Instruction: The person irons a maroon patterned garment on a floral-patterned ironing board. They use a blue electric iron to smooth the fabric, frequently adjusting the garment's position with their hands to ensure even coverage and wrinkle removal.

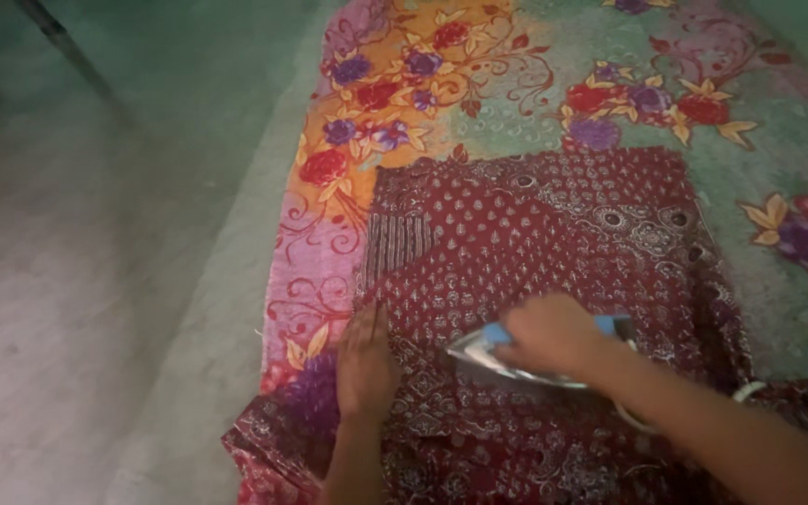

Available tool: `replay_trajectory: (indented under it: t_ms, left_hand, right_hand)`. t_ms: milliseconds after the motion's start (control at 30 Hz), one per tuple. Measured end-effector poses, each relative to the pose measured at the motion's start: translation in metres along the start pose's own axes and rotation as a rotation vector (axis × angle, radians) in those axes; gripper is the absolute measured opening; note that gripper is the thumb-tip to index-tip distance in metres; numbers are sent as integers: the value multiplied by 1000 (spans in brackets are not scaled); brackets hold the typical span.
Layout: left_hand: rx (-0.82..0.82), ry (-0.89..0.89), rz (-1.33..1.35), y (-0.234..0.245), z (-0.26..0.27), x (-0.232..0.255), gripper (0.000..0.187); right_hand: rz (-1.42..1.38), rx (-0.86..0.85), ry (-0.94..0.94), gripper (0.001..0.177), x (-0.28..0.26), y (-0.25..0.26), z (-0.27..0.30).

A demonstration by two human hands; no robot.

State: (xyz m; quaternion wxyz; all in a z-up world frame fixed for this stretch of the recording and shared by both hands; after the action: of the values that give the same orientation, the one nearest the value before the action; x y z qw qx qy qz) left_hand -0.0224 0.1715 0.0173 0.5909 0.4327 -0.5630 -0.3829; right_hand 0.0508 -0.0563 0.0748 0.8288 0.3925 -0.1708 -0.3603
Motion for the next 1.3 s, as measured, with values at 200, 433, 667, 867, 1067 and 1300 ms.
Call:
replay_trajectory:
  t_ms: [200,433,667,867,1067,1300]
  left_hand:
    - [113,-47,52,-19,1,-14,65]
    - [168,-61,127,14,16,-19,71]
    - [337,-57,193,13,13,-35,60]
    - [427,-83,429,16,15,-50,55]
    - [336,-88,713,14,10,-63,67]
    - [292,-79,754,3,6,-71,71]
  right_hand:
    - [53,149,4,47,-18,15,0]
    - [-26,487,7,39,-31,81,-55]
    - [-139,213,-77,38,-44,92,-54]
    - [-76,116,11,37,-87,62,-17]
    - [-75,233,13,39,-99,48,-3]
    - [-164,424,-57,27,-94,83,-53]
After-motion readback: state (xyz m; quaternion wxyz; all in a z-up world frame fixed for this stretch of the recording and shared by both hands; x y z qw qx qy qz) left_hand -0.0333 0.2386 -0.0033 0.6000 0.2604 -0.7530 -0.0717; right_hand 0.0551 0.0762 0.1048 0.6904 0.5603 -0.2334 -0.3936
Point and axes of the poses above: each hand's wrist, its own z-axis away from the middle knuckle, its own y-axis out of the back of the hand, x = y × z, the point moved 6 cm from there along -z, towards the middle knuckle, and after that the axes turned 13 degrees about -x, right-handed, at the moved point
